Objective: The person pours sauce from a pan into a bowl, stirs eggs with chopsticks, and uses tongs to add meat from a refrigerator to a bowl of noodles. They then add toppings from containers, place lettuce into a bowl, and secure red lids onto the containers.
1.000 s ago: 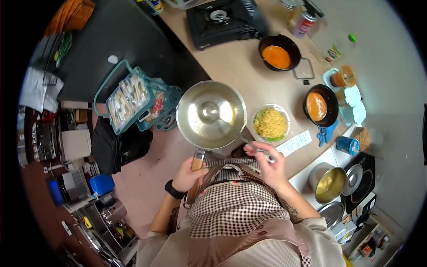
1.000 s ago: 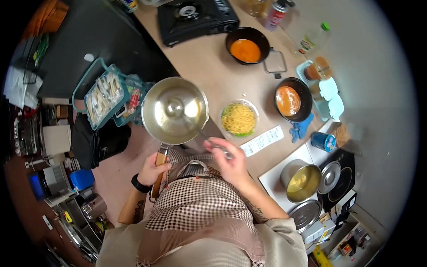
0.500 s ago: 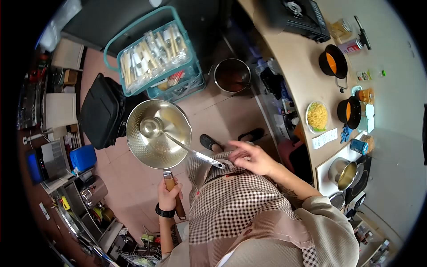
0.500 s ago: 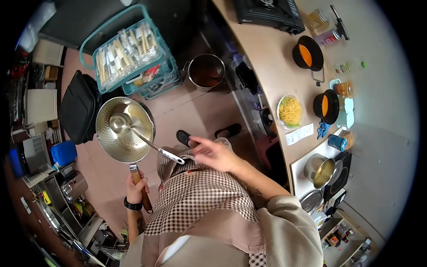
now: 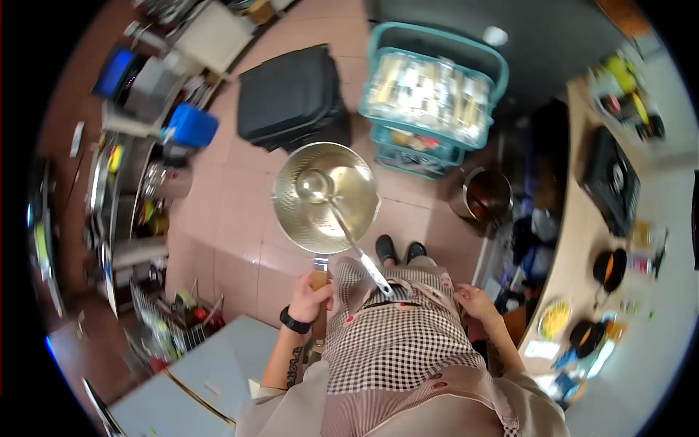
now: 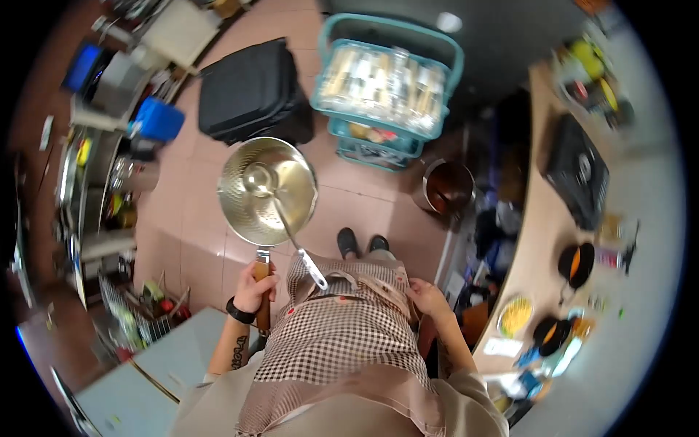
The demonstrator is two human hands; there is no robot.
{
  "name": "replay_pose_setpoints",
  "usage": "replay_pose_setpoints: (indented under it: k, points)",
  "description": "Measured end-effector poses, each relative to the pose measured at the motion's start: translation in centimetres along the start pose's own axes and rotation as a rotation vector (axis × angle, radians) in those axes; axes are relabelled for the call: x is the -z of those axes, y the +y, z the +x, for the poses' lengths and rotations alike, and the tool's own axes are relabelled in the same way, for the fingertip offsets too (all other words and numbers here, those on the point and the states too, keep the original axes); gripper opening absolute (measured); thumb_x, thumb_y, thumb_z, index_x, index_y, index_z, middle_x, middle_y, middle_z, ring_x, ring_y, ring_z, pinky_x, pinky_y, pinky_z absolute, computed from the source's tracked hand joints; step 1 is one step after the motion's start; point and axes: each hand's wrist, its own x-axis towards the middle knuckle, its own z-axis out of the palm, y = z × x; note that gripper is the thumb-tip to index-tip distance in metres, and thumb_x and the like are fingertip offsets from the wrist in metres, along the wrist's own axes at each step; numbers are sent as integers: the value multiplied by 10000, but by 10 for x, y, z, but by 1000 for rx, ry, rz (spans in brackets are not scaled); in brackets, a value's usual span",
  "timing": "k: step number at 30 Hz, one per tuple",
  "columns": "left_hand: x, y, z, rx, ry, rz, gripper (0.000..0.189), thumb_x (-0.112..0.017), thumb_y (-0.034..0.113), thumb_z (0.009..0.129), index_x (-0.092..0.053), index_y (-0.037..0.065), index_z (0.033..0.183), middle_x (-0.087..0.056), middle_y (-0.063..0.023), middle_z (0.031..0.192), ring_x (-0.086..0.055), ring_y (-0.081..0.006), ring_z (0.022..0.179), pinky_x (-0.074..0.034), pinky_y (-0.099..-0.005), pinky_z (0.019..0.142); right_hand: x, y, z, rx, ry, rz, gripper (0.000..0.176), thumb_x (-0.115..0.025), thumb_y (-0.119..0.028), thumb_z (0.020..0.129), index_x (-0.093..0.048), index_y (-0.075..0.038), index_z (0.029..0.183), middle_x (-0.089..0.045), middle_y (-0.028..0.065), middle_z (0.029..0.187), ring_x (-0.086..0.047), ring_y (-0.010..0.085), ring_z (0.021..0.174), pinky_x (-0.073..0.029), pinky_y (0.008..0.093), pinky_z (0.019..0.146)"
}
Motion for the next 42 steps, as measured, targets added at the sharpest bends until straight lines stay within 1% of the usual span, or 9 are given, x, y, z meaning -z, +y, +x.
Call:
replay_pose_setpoints:
  k: [8, 12, 19, 24, 32, 33, 34, 36, 42]
  points:
    - [2, -42, -48, 9, 182, -90, 223, -666, 60, 871, -535, 50, 1052, -531, -13, 679, -510, -115, 480, -433, -259, 458, 28, -14, 41, 150, 80, 35, 439, -653, -278, 918, -615, -5, 1259, -727, 171, 1044, -701, 231, 964, -541, 340, 866]
    - [7, -56, -45, -88, 183, 9, 234, -661, 64, 863, -510, 60, 1042, -529, -39, 716, -503, -137, 467, -418, -272, 410, 0, 17, 29, 279, 164, -151, 384, -598, -347, 915, -652, -92, 1197, -707, 174, 1060, -671, 373, 976, -535, 452, 872]
    - [-22, 2, -46, -120, -277, 410, 217, -620, 5, 842, -489, 18, 1013, -533, -62, 729, -500, -144, 449, -434, -263, 429, -83, 26, -108, 89, 348, 247, 508, -613, -480, 859, -690, -84, 1167, -676, 200, 1161, -652, 380, 1013, -510, 436, 903]
    - [-99, 32, -28, -145, -877, 816, 215, -638, -20, 830, -499, 9, 992, -550, -66, 736, -523, -143, 462, -443, -262, 438, -259, 55, -182, -165, 249, 931, 819, -434, -653, 938, -330, -112, 1545, -255, 139, 1620, -176, 306, 1511, -122, 406, 1227]
    - [-239, -39, -99, 72, -1637, 1277, 241, -681, -4, 831, -538, 5, 1024, -567, -30, 799, -542, -109, 530, -466, -251, 458, -617, 16, -165, -262, 1022, 997, 657, -540, -475, 970, -362, -178, 1529, -211, 104, 1642, -272, 311, 1473, -259, 359, 1184]
    - [-251, -59, -112, 155, -1725, 1336, 249, -689, 14, 829, -542, 12, 1031, -568, -23, 797, -541, -108, 536, -467, -249, 468, -622, -13, -171, -369, 1121, 1106, 637, -560, -457, 965, -396, -174, 1512, -243, 85, 1635, -332, 316, 1442, -286, 342, 1167]
    - [-260, -86, -135, 177, -1813, 1410, 253, -696, 26, 831, -543, 12, 1031, -569, -21, 786, -540, -111, 531, -463, -250, 469, -563, -70, -247, -556, 1156, 1555, 728, -532, -588, 945, -429, -127, 1499, -470, 169, 1494, -448, 294, 1365, -337, 360, 1123]
    - [-267, -146, -184, 283, -1953, 1459, 247, -705, 63, 848, -542, 16, 1028, -565, -21, 736, -545, -116, 517, -460, -265, 468, -573, -99, -259, -780, 1294, 1835, 603, -616, -482, 930, -557, -104, 1396, -636, 167, 1298, -605, 256, 1183, -455, 350, 1008]
    - [-238, -335, -303, 468, -2199, 1553, 192, -674, 81, 882, -515, 25, 973, -557, -33, 685, -559, -136, 499, -480, -284, 474, -636, -117, -391, -1531, 1968, 1361, 287, -680, -242, 892, -685, -19, 1073, -729, 134, 861, -701, 226, 753, -554, 342, 709]
